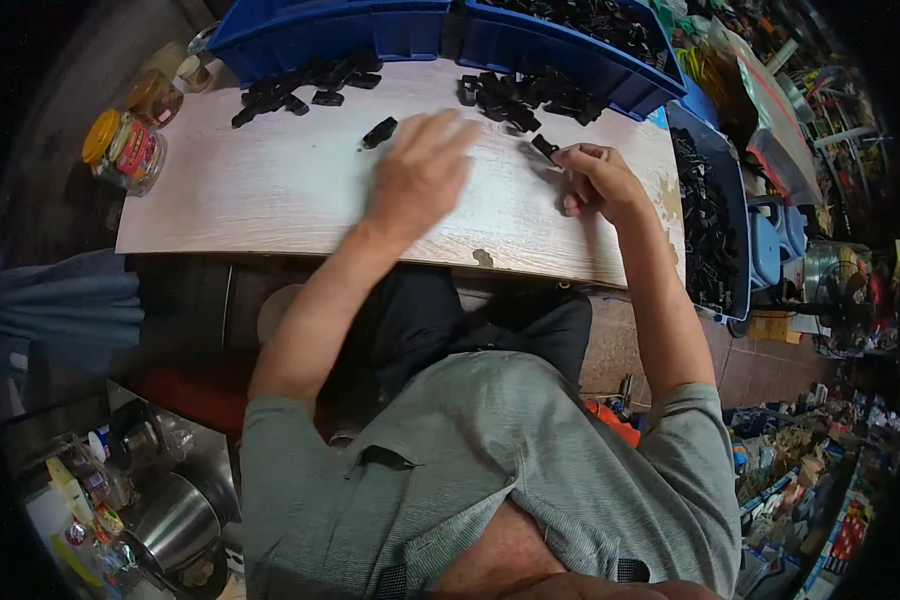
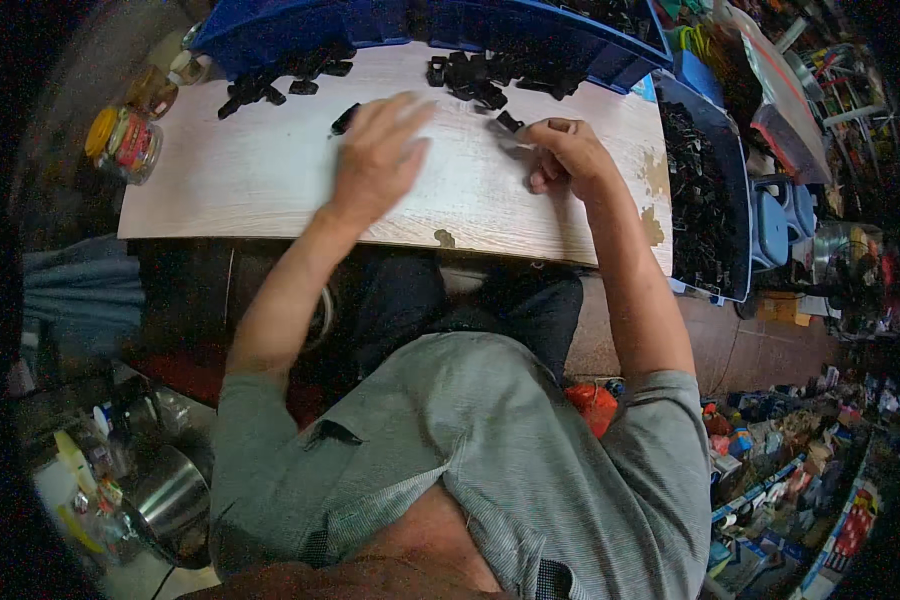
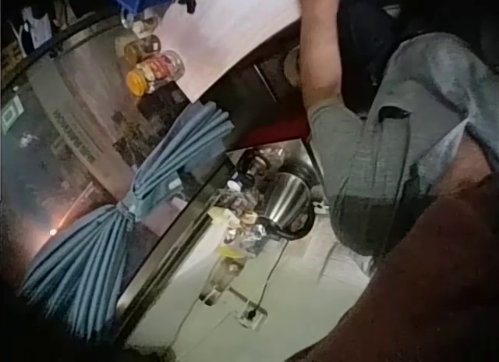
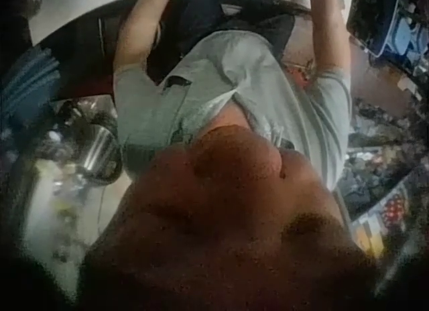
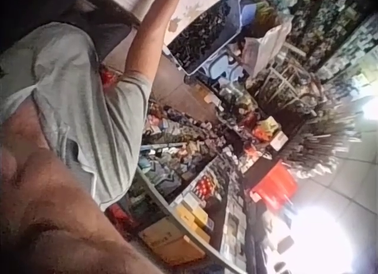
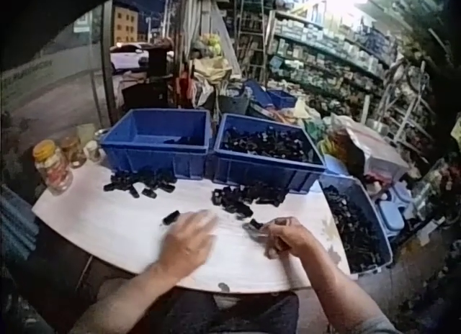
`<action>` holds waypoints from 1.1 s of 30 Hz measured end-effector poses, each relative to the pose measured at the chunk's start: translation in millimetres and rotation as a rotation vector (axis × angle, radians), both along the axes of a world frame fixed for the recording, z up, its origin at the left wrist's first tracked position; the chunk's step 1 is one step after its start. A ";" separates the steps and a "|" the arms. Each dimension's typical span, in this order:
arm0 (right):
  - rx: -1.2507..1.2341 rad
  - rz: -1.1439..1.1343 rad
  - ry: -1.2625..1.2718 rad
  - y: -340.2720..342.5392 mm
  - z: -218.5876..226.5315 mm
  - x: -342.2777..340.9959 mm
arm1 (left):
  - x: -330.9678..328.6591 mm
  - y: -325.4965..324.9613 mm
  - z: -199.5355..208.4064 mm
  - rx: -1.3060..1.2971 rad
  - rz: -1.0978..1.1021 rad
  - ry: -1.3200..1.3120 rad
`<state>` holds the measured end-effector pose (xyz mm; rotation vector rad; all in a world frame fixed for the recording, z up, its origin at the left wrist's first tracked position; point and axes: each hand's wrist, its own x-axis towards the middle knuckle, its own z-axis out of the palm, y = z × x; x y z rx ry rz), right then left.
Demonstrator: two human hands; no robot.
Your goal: Assembling small black plastic components by snapping pieces together.
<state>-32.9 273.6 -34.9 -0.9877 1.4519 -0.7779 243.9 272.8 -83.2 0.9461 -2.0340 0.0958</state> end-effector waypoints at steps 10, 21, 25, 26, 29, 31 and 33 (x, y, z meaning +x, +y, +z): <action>0.088 0.105 0.063 5.1 -7.8 23.1 | -46.7 -4.0 -6.2 0.242 -0.091 -0.165; -0.165 0.065 0.143 12.1 -7.8 51.2 | 62.4 -10.9 -4.3 0.187 0.397 -0.212; -0.163 0.124 0.203 2.3 -11.9 61.2 | 55.3 -7.3 -7.8 0.183 0.358 -0.208; -0.163 0.125 0.203 2.2 -13.2 61.7 | 50.2 -5.9 -8.2 0.264 0.281 -0.173; -0.184 0.153 0.274 1.0 -20.6 63.1 | 22.1 -3.6 -13.3 0.344 0.139 -0.075; -0.234 0.183 0.291 -0.4 -24.4 59.5 | 1.0 -3.8 -16.0 0.180 -0.065 -0.009; -0.228 0.172 0.280 2.8 -21.4 56.6 | -13.9 -4.8 -10.2 0.158 -0.125 -0.030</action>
